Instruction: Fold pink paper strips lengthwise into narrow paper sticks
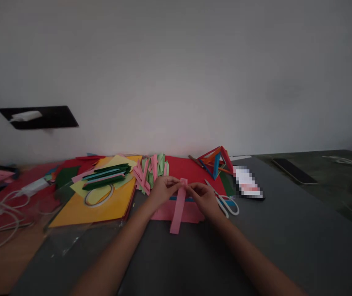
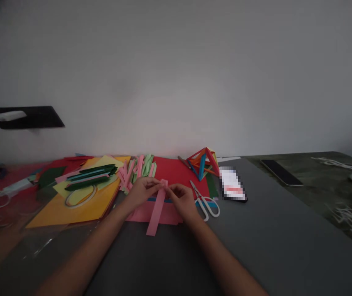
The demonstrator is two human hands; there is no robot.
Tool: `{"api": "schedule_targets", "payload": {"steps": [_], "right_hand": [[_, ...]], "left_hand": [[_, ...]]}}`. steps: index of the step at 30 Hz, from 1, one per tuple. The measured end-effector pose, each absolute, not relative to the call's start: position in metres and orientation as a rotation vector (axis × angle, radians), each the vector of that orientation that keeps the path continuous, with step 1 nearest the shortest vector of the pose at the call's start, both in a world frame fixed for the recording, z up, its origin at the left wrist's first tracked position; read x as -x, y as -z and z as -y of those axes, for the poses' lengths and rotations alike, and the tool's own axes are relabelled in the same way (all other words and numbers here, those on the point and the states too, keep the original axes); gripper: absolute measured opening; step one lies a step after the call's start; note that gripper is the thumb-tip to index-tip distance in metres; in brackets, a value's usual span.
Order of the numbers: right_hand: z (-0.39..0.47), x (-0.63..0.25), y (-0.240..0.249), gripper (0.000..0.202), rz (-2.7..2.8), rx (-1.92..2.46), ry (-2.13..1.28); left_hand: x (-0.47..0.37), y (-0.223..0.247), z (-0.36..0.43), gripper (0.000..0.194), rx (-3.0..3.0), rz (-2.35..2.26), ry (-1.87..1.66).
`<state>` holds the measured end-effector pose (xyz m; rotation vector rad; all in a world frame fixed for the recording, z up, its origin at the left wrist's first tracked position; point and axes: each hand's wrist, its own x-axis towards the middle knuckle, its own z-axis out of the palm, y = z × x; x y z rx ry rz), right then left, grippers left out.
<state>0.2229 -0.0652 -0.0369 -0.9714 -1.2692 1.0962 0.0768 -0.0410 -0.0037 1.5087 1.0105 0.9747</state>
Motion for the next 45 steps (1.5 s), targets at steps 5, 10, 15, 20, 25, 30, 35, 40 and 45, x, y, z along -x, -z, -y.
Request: {"api": "schedule_targets", "payload": {"steps": [5,10,15,20,25,30,35,40,45], "right_hand": [[0.065,-0.223,0.036,0.024,1.173,0.930,-1.133],[0.063,-0.224,0.034,0.025,1.123,0.939,-1.148],[0.065,-0.223,0.033,0.025,1.181,0.974,-1.069],[0.069,-0.221,0.030,0.028,1.255,1.018,-0.977],[0.071,-0.220,0.027,0.026,1.239,1.034,-0.964],[0.070,-0.221,0.027,0.027,1.201,1.024,-0.976],[0.069,-0.223,0.029,0.028,1.271,1.040,-0.899],[0.071,-0.223,0.026,0.025,1.311,1.049,-0.884],[0.073,-0.220,0.024,0.025,1.301,0.979,-1.012]], "left_hand": [[-0.076,0.002,0.041,0.030,-1.529,-0.943,-0.974],[-0.077,0.001,0.042,0.030,-1.549,-0.914,-0.940],[-0.076,0.003,0.042,0.030,-1.560,-0.963,-0.948],[-0.075,0.004,0.042,0.034,-1.585,-1.011,-0.945],[-0.075,0.003,0.043,0.034,-1.651,-1.026,-0.945],[-0.075,-0.001,0.044,0.034,-1.655,-1.050,-0.946],[-0.078,-0.003,0.046,0.032,-1.603,-1.038,-0.967],[-0.079,-0.002,0.045,0.028,-1.508,-1.008,-1.012],[-0.078,-0.001,0.044,0.030,-1.487,-1.015,-1.027]]}}
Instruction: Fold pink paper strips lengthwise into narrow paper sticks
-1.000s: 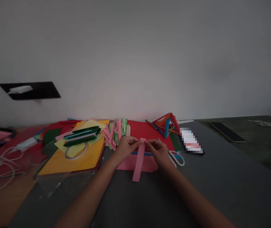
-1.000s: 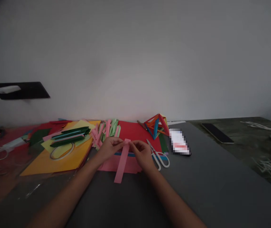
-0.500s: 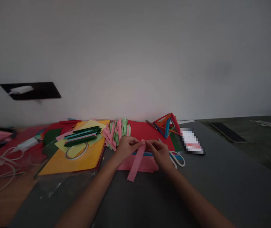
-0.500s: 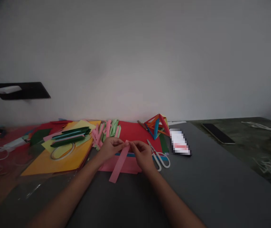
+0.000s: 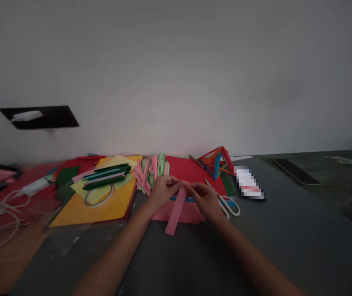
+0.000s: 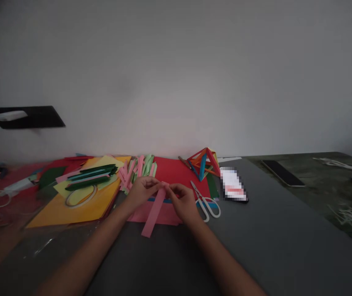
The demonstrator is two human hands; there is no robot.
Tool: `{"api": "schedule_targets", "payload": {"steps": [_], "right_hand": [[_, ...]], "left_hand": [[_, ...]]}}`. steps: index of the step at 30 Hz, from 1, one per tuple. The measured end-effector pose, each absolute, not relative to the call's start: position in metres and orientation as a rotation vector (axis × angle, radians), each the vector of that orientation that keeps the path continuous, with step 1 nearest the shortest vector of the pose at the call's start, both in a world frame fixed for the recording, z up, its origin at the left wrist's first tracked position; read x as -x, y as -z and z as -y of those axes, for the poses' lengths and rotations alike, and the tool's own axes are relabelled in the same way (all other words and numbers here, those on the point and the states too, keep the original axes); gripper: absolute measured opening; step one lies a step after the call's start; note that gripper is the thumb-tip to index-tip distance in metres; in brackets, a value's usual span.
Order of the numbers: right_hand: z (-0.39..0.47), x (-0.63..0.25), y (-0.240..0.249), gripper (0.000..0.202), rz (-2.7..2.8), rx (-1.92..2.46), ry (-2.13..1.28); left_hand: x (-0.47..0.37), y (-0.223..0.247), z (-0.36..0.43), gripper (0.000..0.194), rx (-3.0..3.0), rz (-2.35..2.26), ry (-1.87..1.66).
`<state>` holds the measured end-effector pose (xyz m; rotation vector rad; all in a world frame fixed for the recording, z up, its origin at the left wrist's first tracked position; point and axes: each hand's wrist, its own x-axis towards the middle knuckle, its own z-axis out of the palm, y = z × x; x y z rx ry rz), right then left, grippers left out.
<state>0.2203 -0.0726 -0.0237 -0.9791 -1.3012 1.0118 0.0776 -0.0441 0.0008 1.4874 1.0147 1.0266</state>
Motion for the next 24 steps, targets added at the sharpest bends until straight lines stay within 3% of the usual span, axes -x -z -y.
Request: {"api": "schedule_targets", "payload": {"steps": [8,17,24], "right_hand": [[0.071,-0.225,0.026,0.025,1.205,1.001,-1.015],[0.066,-0.222,0.037,0.025,1.142,1.029,-1.015],[0.066,-0.222,0.042,0.023,1.243,0.982,-1.173]], "left_hand": [[-0.076,0.002,0.045,0.032,-1.714,-1.093,-0.825],[-0.075,0.000,0.046,0.030,-1.517,-1.127,-0.681],[-0.070,0.005,0.042,0.027,-1.525,-1.103,-0.727]]}}
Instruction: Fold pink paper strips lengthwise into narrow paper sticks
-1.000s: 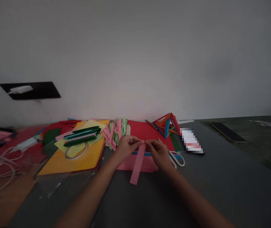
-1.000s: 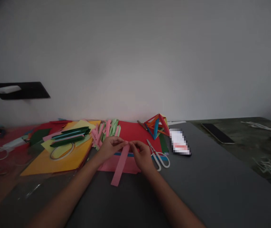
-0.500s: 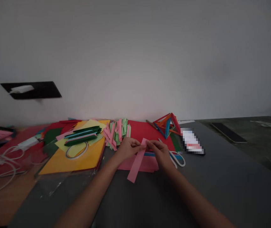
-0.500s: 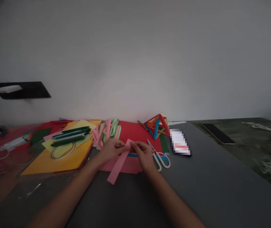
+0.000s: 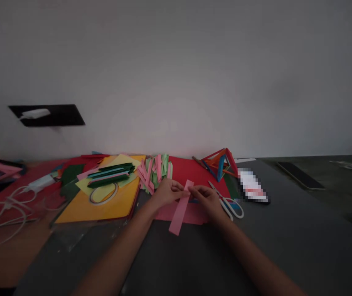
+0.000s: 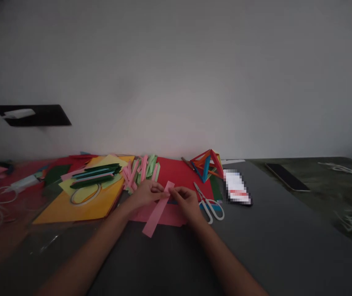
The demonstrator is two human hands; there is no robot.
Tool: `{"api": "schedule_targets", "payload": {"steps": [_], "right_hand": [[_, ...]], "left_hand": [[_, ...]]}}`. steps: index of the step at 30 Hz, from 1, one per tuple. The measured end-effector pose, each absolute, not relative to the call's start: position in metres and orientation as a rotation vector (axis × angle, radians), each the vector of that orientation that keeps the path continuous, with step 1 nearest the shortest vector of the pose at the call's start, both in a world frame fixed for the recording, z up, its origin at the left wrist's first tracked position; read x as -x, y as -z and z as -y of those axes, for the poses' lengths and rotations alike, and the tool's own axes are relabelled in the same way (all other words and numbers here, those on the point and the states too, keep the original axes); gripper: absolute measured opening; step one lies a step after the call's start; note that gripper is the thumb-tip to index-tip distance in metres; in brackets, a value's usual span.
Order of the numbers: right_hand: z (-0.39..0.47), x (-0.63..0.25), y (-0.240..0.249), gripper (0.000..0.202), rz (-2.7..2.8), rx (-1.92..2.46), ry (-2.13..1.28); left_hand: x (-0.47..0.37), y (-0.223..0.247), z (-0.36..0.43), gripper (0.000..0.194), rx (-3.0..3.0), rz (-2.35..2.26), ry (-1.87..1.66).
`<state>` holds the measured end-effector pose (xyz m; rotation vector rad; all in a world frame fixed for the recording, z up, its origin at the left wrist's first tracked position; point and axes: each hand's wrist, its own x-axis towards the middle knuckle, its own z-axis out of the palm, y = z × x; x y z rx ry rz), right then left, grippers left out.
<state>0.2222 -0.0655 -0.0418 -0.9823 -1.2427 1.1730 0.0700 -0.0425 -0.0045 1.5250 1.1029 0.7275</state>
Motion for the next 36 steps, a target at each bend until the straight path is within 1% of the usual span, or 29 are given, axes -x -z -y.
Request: {"api": "schedule_targets", "payload": {"steps": [6,11,17,21,24,27,33,36], "right_hand": [[0.068,-0.217,0.046,0.024,1.195,1.028,-1.106],[0.059,-0.203,0.046,0.027,1.187,1.018,-1.124],[0.039,-0.179,0.045,0.026,1.052,1.014,-1.010],[0.039,-0.173,0.048,0.024,1.047,0.960,-1.078],[0.041,-0.175,0.050,0.023,1.063,0.952,-1.069],[0.040,-0.176,0.051,0.024,1.042,0.964,-1.081],[0.037,-0.174,0.050,0.023,0.989,0.907,-1.189],[0.036,-0.175,0.051,0.024,0.967,0.913,-1.168]], "left_hand": [[-0.064,0.009,0.040,0.032,-1.537,-1.043,-0.619],[-0.053,0.015,0.030,0.031,-1.556,-1.028,-0.715],[-0.042,0.012,0.023,0.035,-1.665,-1.157,-0.762],[-0.043,0.006,0.025,0.035,-1.702,-1.221,-0.852],[-0.045,0.007,0.027,0.035,-1.729,-1.275,-0.825],[-0.045,0.011,0.025,0.034,-1.715,-1.257,-0.803],[-0.042,0.014,0.019,0.035,-1.603,-1.249,-0.864],[-0.044,0.013,0.019,0.034,-1.518,-1.167,-0.863]]}}
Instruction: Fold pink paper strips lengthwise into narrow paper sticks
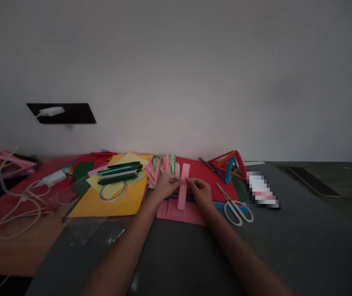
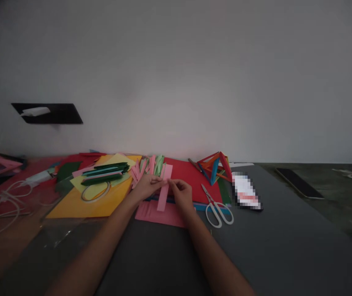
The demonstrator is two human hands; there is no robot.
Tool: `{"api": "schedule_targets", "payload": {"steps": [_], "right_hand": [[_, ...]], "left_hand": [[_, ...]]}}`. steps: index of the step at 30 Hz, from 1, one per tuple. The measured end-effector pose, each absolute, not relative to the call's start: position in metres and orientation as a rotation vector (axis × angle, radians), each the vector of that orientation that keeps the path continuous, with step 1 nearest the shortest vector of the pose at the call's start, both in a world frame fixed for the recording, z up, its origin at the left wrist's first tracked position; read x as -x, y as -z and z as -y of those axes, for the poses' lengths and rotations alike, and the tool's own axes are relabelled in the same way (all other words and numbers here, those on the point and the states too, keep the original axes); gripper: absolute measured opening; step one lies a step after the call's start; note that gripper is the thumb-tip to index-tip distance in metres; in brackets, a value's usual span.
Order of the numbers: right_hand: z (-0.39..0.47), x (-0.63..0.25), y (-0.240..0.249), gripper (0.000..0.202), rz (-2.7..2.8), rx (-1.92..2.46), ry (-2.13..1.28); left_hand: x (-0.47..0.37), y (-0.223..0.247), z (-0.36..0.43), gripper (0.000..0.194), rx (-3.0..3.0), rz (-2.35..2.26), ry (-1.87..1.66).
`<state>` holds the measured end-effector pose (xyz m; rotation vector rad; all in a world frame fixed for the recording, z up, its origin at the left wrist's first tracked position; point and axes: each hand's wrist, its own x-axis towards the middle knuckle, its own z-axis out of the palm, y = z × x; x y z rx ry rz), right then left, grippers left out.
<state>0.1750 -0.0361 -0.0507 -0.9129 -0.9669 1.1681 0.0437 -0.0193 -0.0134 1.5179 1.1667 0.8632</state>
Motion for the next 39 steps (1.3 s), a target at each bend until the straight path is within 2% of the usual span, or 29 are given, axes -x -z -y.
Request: {"api": "schedule_targets", "payload": {"steps": [4,10,16,23,31,39], "right_hand": [[0.036,-0.177,0.049,0.024,0.965,0.958,-1.071],[0.036,-0.176,0.045,0.026,1.007,0.918,-1.113],[0.036,-0.177,0.043,0.027,1.034,1.002,-0.956],[0.036,-0.175,0.041,0.028,1.057,0.940,-1.091],[0.040,-0.176,0.042,0.028,1.144,1.038,-0.760],[0.040,-0.173,0.040,0.026,1.170,0.953,-0.932]], "left_hand": [[-0.047,0.011,0.022,0.031,-1.412,-1.114,-0.839],[-0.047,0.011,0.021,0.033,-1.380,-1.075,-0.913],[-0.048,0.012,0.022,0.031,-1.381,-1.057,-0.869],[-0.047,0.004,0.022,0.033,-1.526,-1.163,-0.925],[-0.051,0.006,0.027,0.037,-1.639,-1.127,-0.852],[-0.048,0.003,0.024,0.036,-1.619,-1.151,-0.911]]}}
